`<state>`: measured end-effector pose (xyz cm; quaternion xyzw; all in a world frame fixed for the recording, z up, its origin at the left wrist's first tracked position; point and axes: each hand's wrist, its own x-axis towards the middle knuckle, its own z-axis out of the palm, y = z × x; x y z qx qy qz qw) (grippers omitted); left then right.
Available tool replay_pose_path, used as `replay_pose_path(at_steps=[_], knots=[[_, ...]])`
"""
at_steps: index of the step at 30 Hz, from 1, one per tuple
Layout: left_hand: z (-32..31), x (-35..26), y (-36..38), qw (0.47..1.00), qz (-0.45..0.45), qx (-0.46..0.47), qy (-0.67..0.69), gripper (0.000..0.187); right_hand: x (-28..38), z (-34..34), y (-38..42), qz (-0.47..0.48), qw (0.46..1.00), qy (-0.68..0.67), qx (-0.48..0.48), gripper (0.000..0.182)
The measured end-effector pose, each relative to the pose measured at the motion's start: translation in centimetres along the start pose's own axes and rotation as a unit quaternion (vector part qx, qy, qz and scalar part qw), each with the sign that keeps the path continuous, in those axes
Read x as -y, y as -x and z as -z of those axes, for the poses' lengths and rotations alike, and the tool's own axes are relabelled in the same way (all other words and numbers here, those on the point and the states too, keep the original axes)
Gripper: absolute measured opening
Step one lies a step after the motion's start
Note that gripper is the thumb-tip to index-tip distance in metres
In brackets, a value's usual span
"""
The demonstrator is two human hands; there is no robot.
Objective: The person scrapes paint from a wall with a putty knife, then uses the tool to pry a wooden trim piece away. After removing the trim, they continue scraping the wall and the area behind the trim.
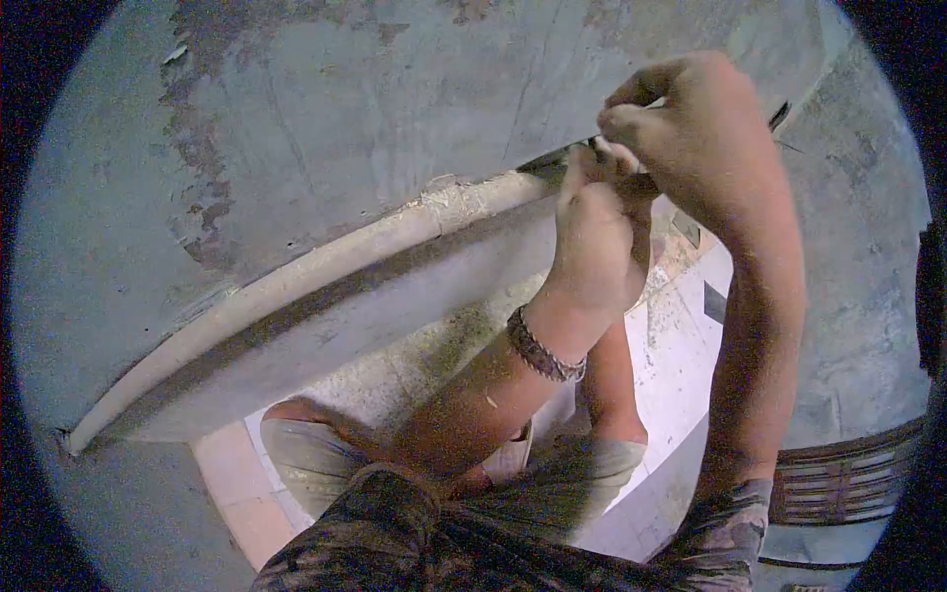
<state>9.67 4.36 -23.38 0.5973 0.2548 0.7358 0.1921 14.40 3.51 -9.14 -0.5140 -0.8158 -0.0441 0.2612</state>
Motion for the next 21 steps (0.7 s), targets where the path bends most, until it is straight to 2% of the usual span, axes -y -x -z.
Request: replay_pose_path(at_steps=[1,2,3,8,10,11,12,14,16,18,19,20,21], knots=[[-0.4,-0.4,-0.1,0.937,0.14,-0.066,0.312,0.041,-0.1,-0.1,0.0,0.01,1.0,0.024,0.013,0.026],[-0.6,-0.8,-0.4,0.759,0.256,-0.124,0.586,0.038,-0.3,-0.1,-0.2,0.022,0.998,0.048,0.024,0.026],[-0.8,-1.5,-0.2,0.831,0.232,-0.11,0.493,0.029,-0.5,0.5,0.6,0.007,0.999,-0.035,-0.006,0.025],[-0.4,-0.2,1.0,0.826,0.216,-0.105,0.509,0.035,-0.2,-2.0,0.6,-0.039,0.999,-0.001,0.0,0.024],[-0.2,0.4,0.8,0.828,0.2,-0.092,0.516,0.043,-1.1,-1.0,1.2,0.006,0.998,-0.067,-0.009,0.023],[0.4,-1.9,0.0,0.818,0.236,-0.105,0.513,0.041,-0.8,0.0,1.9,-0.029,0.994,-0.097,-0.031,0.024],[0.7,-1.9,0.0,0.818,0.233,-0.107,0.515,0.041,-0.6,-0.4,1.5,-0.026,0.995,-0.094,-0.03,0.024],[0.8,-2.1,0.6,0.83,0.225,-0.106,0.499,0.039,-0.7,-1.9,0.5,-0.031,0.999,-0.01,0.006,0.021],[0.6,-2.0,0.4,0.844,0.21,-0.093,0.485,0.038,-1.6,-1.0,-0.1,-0.015,1.0,0.002,0.003,0.02],[-0.4,-1.3,-0.5,0.855,0.188,-0.071,0.478,0.038,-2.1,1.5,0.1,-0.021,0.996,-0.082,-0.011,0.023],[-1.1,-0.8,-1.1,0.853,0.188,-0.068,0.481,0.038,-2.6,1.9,-0.4,-0.051,0.998,-0.029,-0.014,0.026],[-1.8,-0.2,-1.5,0.825,0.231,-0.088,0.508,0.037,-3.4,1.2,-1.3,-0.057,0.998,-0.027,-0.012,0.026],[-2.4,0.4,-1.8,0.795,0.274,-0.107,0.53,0.036,-4.5,-0.2,-2.1,-0.012,1.0,0.012,0.008,0.026]])
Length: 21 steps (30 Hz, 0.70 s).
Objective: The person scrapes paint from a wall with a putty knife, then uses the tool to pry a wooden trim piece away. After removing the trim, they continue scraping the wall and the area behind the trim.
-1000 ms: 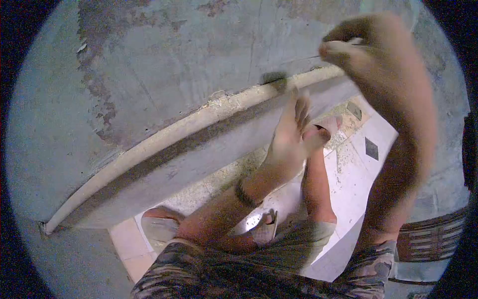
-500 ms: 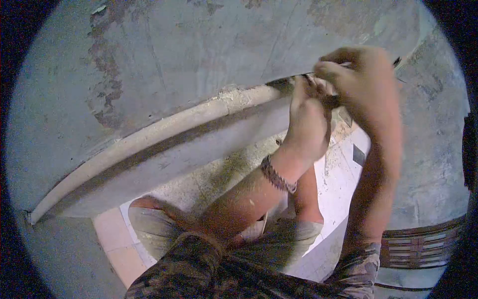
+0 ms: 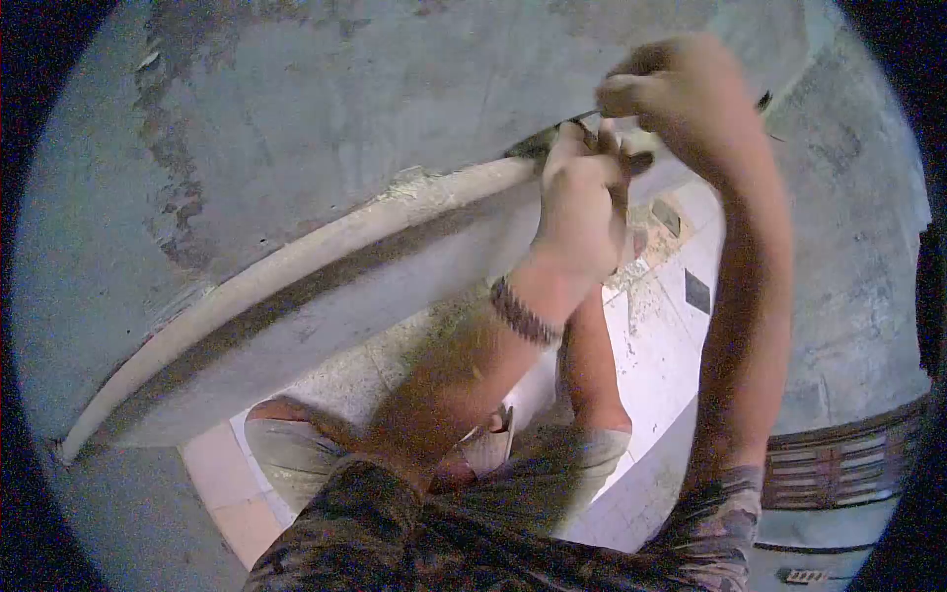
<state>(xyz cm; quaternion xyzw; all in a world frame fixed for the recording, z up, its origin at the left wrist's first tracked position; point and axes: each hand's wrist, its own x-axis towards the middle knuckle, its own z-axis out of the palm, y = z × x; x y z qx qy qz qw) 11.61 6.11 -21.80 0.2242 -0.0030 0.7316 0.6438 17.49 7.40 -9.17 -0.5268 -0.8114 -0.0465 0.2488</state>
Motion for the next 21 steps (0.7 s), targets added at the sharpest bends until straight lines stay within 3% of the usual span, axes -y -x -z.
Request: replay_pose_path(at_steps=[1,3,5,6,7,8,9,11,13,15,16,17,19,21], knots=[[-0.2,0.6,-0.5,0.999,0.032,-0.029,0.032,0.035,0.0,-0.3,-0.3,0.049,0.998,0.039,0.012,0.026],[0.4,0.8,-1.1,0.999,0.032,-0.027,0.012,0.031,0.3,1.0,-0.4,0.009,0.999,0.049,0.023,0.025],[0.9,0.8,-2.4,0.998,0.0,0.057,0.006,0.026,-0.2,2.4,0.3,-0.038,0.999,0.014,-0.027,0.026],[2.4,1.1,-3.7,0.995,0.052,0.072,0.053,0.029,-1.0,1.4,-0.5,-0.05,0.998,0.018,-0.026,0.026],[3.1,1.4,-4.4,0.993,0.114,-0.015,-0.021,0.029,-2.1,-0.7,-2.3,-0.042,0.995,0.094,-0.008,0.02],[4.0,1.4,-4.3,0.992,0.124,-0.021,-0.029,0.03,-2.0,-1.2,-2.9,-0.032,0.985,0.17,0.005,0.015],[4.8,1.5,-4.7,0.99,0.132,-0.023,-0.038,0.031,-2.8,-0.2,-2.5,-0.043,0.984,0.172,-0.003,0.015],[2.4,0.2,-4.1,0.992,0.113,0.022,-0.043,0.033,-1.7,2.6,-0.5,0.031,0.998,0.013,-0.058,0.019],[2.4,0.5,-4.0,0.993,0.095,0.053,-0.046,0.035,-4.0,-1.1,-3.6,0.027,0.997,0.051,-0.05,0.02],[4.2,1.8,-5.8,0.983,0.097,-0.016,-0.154,0.037,-4.7,-1.6,-4.2,0.025,0.995,0.088,-0.042,0.022],[3.0,1.0,-5.1,0.986,0.121,-0.031,-0.115,0.036,-4.0,-0.3,-3.3,0.011,0.996,0.068,-0.049,0.023],[2.7,0.5,-5.1,0.984,0.129,-0.027,-0.12,0.036,-3.7,0.1,-2.8,-0.007,0.997,0.047,-0.053,0.024],[2.4,0.2,-5.1,0.985,0.107,0.084,-0.11,0.036,-4.4,-0.1,-3.9,-0.012,0.996,0.056,-0.064,0.024],[3.4,-0.1,-5.0,0.974,0.164,0.068,-0.141,0.037,-5.0,-0.1,-2.8,-0.023,0.996,0.055,-0.059,0.025]])
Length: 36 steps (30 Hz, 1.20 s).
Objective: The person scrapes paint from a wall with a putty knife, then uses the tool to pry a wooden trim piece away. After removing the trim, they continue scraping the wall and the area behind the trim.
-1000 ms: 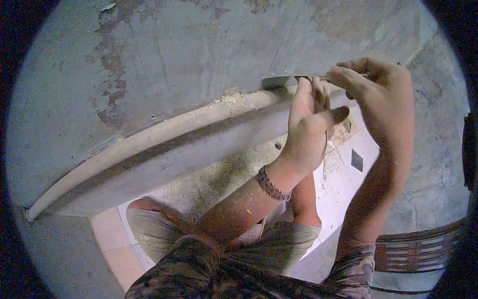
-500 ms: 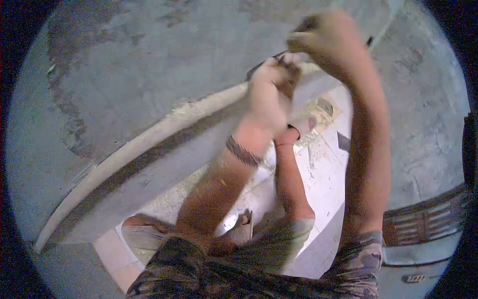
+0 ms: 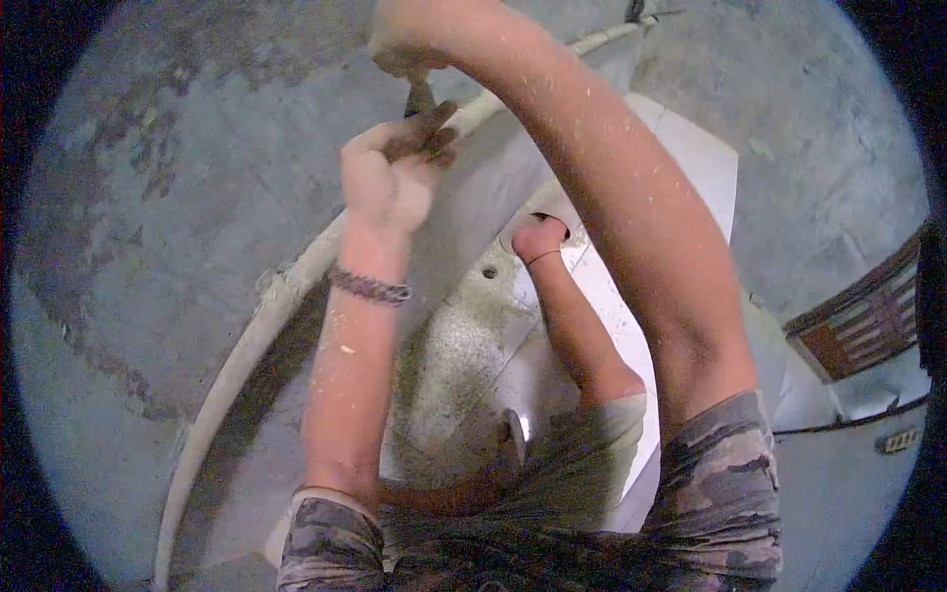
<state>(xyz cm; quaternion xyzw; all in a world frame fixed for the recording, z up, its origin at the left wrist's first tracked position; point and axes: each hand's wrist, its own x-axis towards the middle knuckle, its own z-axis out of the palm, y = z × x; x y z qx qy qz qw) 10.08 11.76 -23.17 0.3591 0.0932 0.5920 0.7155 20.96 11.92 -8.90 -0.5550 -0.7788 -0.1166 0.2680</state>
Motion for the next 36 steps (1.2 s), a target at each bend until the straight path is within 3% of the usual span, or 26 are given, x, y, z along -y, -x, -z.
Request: replay_pose_path(at_steps=[2,3,4,5,6,7,8,9,10,12,14,16,20,21,22,24,26,28,31,36], knots=[[-1.3,-1.7,2.1,0.97,-0.033,-0.032,-0.24,0.039,0.8,2.9,0.7,-0.052,0.997,-0.011,0.063,0.023],[-0.5,-2.7,2.8,0.969,-0.027,-0.038,-0.242,0.039,0.7,5.3,1.2,-0.104,0.991,0.018,0.08,0.021],[0.2,-3.8,3.6,0.965,-0.024,-0.052,-0.257,0.037,-1.1,5.7,2.5,0.016,0.984,0.176,0.011,0.021],[0.6,-4.3,4.4,0.96,-0.019,-0.066,-0.272,0.035,-3.5,5.8,4.1,0.131,0.934,0.326,-0.059,0.021],[0.5,-4.1,5.2,0.958,-0.02,-0.069,-0.276,0.035,-5.7,5.2,6.3,0.132,0.936,0.32,-0.06,0.021],[0.4,-3.6,6.1,0.877,-0.073,-0.099,-0.464,0.03,-7.5,3.9,9.2,0.01,0.991,0.003,-0.131,0.024],[0.5,-3.5,6.9,0.75,-0.122,-0.129,-0.637,0.026,-8.2,1.4,11.6,-0.111,0.922,-0.324,-0.182,0.028],[1.2,-3.3,6.8,0.653,-0.186,-0.108,-0.726,0.019,-8.3,-1.5,13.1,-0.18,0.902,-0.326,-0.216,0.029],[1.0,-3.5,6.8,0.647,-0.187,-0.109,-0.731,0.019,-7.8,-4.1,15.0,-0.239,0.845,-0.419,-0.234,0.033],[0.5,-3.7,7.1,0.575,-0.245,-0.045,-0.779,0.017,-6.0,-9.6,18.5,-0.29,0.758,-0.533,-0.241,0.035],[0.7,-3.2,7.8,0.592,-0.226,-0.056,-0.771,0.017,-2.6,-14.4,21.2,-0.295,0.722,-0.59,-0.208,0.037],[1.1,-2.4,8.8,0.608,-0.207,-0.064,-0.764,0.018,0.5,-17.4,22.6,-0.268,0.758,-0.558,-0.206,0.036],[1.4,0.9,10.7,0.698,-0.115,-0.081,-0.702,0.036,5.7,-17.1,23.1,-0.213,0.722,-0.637,-0.164,0.043],[1.2,0.8,11.4,0.747,-0.019,-0.075,-0.66,0.05,6.5,-16.6,22.8,-0.186,0.711,-0.66,-0.158,0.046],[1.1,0.8,11.7,0.746,-0.019,-0.073,-0.661,0.05,7.0,-16.4,22.5,-0.187,0.71,-0.66,-0.16,0.046],[1.2,0.8,12.0,0.81,-0.012,-0.077,-0.581,0.052,7.9,-16.2,21.8,-0.14,0.726,-0.653,-0.165,0.05],[1.1,0.0,12.0,0.815,-0.004,-0.079,-0.575,0.053,8.0,-15.8,20.5,-0.122,0.747,-0.622,-0.201,0.05],[0.9,-0.6,12.6,0.8,-0.024,-0.075,-0.595,0.052,7.8,-14.3,19.3,-0.18,0.712,-0.668,-0.12,0.049],[1.0,-0.6,13.1,0.822,-0.033,-0.114,-0.558,0.055,6.2,-13.2,14.9,-0.237,0.717,-0.638,-0.151,0.045],[2.1,-1.9,13.5,0.809,-0.084,-0.094,-0.574,0.054,6.9,-12.9,13.5,-0.193,0.76,-0.593,-0.183,0.047]])
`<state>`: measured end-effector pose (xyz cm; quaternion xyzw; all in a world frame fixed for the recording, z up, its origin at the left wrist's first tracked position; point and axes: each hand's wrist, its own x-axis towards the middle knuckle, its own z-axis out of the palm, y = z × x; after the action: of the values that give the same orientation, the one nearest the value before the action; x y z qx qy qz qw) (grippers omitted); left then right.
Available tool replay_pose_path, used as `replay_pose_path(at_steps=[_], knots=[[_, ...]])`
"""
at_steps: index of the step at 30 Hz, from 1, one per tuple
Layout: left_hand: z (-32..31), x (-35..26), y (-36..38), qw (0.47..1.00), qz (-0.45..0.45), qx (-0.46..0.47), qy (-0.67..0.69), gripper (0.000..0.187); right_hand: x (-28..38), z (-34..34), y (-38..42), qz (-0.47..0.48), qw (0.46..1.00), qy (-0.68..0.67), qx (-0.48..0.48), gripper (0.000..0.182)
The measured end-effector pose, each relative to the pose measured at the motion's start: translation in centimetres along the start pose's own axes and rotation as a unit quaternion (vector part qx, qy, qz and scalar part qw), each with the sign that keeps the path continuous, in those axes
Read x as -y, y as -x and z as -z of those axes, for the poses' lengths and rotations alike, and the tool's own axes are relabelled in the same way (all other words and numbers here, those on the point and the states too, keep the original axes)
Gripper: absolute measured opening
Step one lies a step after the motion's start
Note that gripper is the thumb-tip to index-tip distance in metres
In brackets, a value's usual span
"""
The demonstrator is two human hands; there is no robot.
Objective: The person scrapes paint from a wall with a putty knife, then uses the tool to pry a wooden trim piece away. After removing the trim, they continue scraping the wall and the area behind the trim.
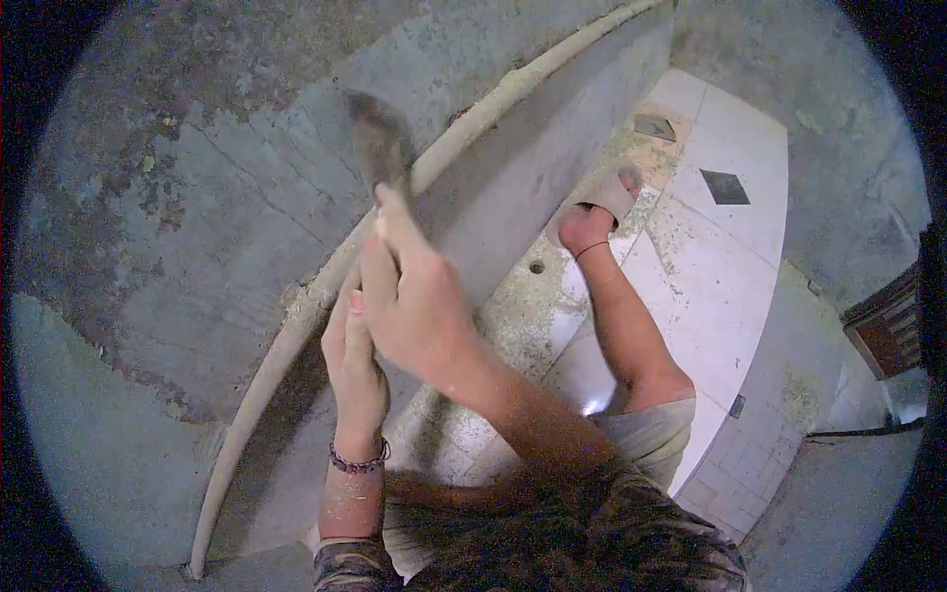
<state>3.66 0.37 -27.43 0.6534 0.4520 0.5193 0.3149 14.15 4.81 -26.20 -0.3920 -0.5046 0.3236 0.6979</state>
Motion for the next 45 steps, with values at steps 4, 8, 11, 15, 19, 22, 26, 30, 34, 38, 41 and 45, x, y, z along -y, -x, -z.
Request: replay_pose_path(at_steps=[4,8,11,15,19,22,26,30,34,38,41,45], knots=[[0.1,-1.0,0.1,0.994,0.064,-0.022,0.089,0.053,0.1,2.2,-3.0,-0.024,0.999,0.014,0.018,0.046],[0.6,-1.0,0.0,0.998,-0.03,-0.053,0.015,0.049,1.0,0.1,1.6,-0.034,0.997,-0.001,0.076,0.045],[1.2,-2.0,0.5,0.996,-0.006,-0.08,0.034,0.042,-2.1,1.3,-3.7,0.087,0.996,0.019,-0.008,0.047],[3.1,-2.6,0.9,0.987,-0.086,-0.108,-0.077,0.033,-0.8,-0.3,-1.0,0.005,1.0,0.004,-0.005,0.047],[5.3,-2.2,-1.0,0.891,-0.245,-0.089,-0.371,0.03,-2.1,-2.2,1.1,0.159,0.985,0.041,-0.061,0.044],[7.4,-2.4,-1.2,0.802,-0.312,0.037,-0.508,0.04,-2.6,2.9,-9.6,-0.125,0.99,0.06,0.037,0.041],[9.3,-1.6,-2.1,0.787,-0.282,0.159,-0.525,0.061,-3.8,-0.4,-9.4,-0.039,0.987,0.127,-0.091,0.035],[9.4,-2.0,-3.1,0.774,-0.291,0.236,-0.511,0.069,-8.7,-2.5,-8.8,0.096,0.965,0.152,-0.189,0.045],[9.8,-1.5,-3.1,0.815,-0.242,0.268,-0.454,0.074,-2.0,5.1,-15.0,-0.27,0.945,-0.181,0.021,0.028],[8.7,-2.0,-3.7,0.838,-0.207,0.282,-0.419,0.074,0.6,3.9,-10.9,-0.265,0.961,-0.076,0.017,0.017],[8.9,-2.0,-3.3,0.838,-0.203,0.273,-0.428,0.069,-1.1,5.7,-15.1,-0.276,0.951,-0.137,0.015,0.022],[8.9,-1.9,-3.4,0.862,-0.174,0.262,-0.398,0.063,0.4,3.7,-14.5,-0.213,0.976,-0.019,0.041,0.015]])
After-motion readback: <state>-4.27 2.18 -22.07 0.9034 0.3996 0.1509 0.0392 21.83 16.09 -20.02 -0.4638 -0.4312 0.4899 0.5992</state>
